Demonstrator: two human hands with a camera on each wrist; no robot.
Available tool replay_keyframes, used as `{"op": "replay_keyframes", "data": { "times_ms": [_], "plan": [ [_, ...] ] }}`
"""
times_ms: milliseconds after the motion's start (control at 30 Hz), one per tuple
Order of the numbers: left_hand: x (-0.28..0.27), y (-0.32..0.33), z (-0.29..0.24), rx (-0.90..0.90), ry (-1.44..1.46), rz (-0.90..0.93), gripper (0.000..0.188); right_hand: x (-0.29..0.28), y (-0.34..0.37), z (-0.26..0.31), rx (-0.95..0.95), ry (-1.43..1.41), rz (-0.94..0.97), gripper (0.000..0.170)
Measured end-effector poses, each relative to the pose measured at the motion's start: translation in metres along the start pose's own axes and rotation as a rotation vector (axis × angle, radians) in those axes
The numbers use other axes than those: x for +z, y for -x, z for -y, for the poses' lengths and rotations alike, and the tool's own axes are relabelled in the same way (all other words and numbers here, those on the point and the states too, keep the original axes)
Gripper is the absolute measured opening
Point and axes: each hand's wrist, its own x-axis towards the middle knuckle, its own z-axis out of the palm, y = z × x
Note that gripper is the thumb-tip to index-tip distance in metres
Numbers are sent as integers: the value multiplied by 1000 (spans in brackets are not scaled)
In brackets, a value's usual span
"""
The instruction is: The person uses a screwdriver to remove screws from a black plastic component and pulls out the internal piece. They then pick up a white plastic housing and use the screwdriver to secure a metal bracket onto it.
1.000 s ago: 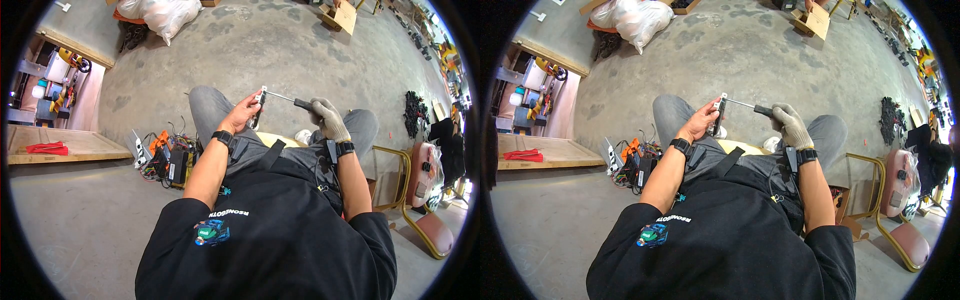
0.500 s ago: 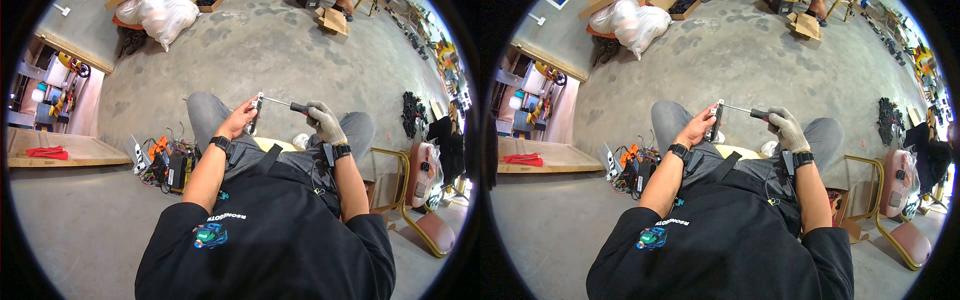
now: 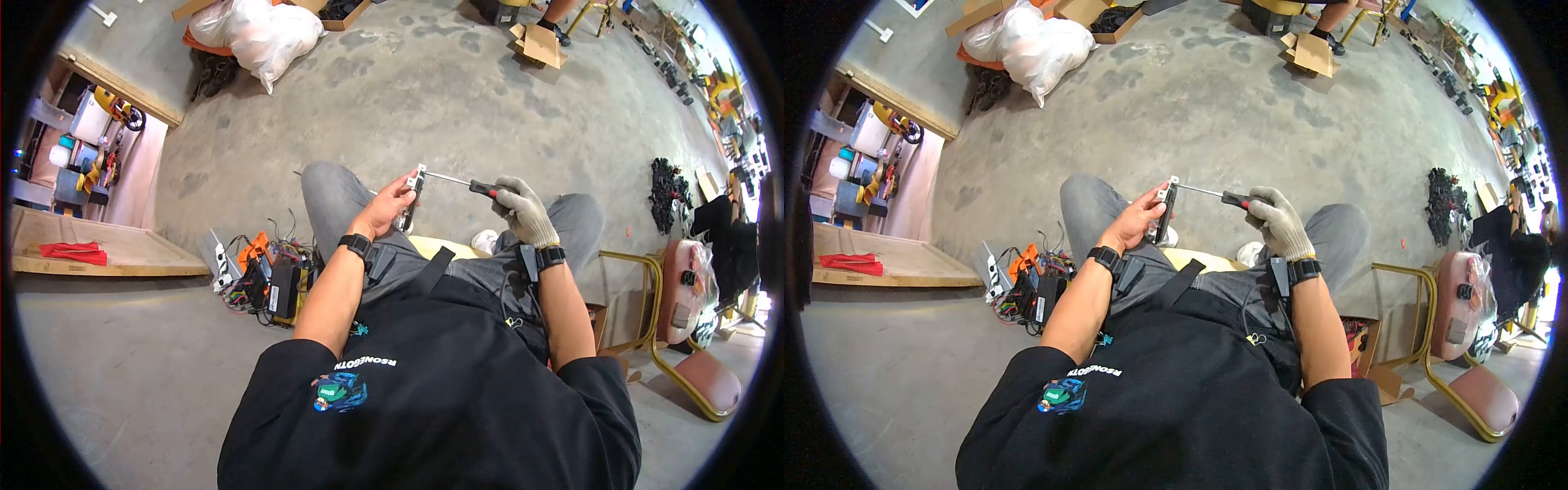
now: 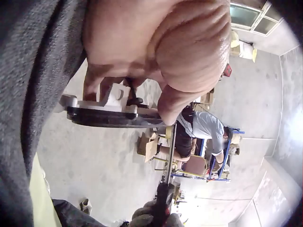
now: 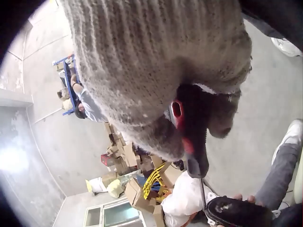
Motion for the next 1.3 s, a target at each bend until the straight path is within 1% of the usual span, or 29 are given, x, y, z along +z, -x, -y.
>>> {"op": "replay_keyframes", "data": {
  "times_ms": [67,133,167,267,300,333,400,467,533,567,600,667,700,733,800,833,867,933,967,1033,1067,1133,1167,1233,1267,1300],
  "plan": [
    [-1,-3,2,15,-5,7,58,-2,-2,-1,-38,30,15,32],
    [-1,-3,4,19,-10,8,58,-4,-6,-7,91,26,82,37],
    [-1,-3,4,19,-16,10,57,-4,-2,-7,208,28,36,40],
    [-3,-3,4,20,-25,10,57,-9,-3,-6,155,105,48,42],
    [-3,-5,3,22,-24,10,57,-12,-6,-2,180,38,83,37],
    [-3,-5,3,21,-23,16,58,-14,-8,-4,182,39,84,37],
    [-3,-3,4,11,-21,17,58,-15,-10,-13,-8,13,69,32],
    [-2,-3,3,-7,-5,15,58,-13,-8,-7,-12,-13,56,34],
    [-1,-2,2,0,-2,12,58,-10,-5,-4,21,-58,90,36],
    [-1,-2,2,-1,12,3,57,-1,5,7,69,-43,131,37],
    [0,-2,1,0,26,-4,57,-6,2,3,72,-44,130,37],
    [1,-2,0,-4,36,-7,57,-10,-2,3,277,-22,132,38],
    [2,-2,0,-6,45,-8,57,-12,-3,3,264,43,110,39],
    [-1,-3,2,-8,45,-8,57,-12,-4,1,266,42,109,39],
    [-6,-6,6,2,8,29,58,-12,-8,-6,75,12,66,35],
    [-7,-7,7,-1,7,29,58,-10,-7,-5,28,-4,74,33],
    [-8,-8,8,-2,-6,32,58,-8,-6,-5,29,-6,72,33],
    [-9,-8,8,-3,-19,36,58,-2,-2,-1,-36,-36,-23,30],
    [-8,-8,7,-7,-21,36,58,-2,-1,2,-35,-37,-24,30],
    [-7,-8,7,-12,-23,35,58,-5,0,8,184,-70,84,28],
    [-7,-8,7,-7,-5,26,58,-12,-3,4,185,-71,84,28],
    [-6,-8,7,-4,10,19,58,-20,-9,-3,232,-98,189,27],
    [-6,-8,7,2,8,24,58,-17,-9,-3,232,-98,189,27],
    [-8,-8,8,6,7,28,58,-7,-8,-5,8,-52,28,33],
    [-9,-9,9,1,10,30,58,-3,-7,-4,9,-52,28,33],
    [-9,-10,10,-3,13,32,57,-1,-5,-3,-12,-52,-20,35]
  ]
}}
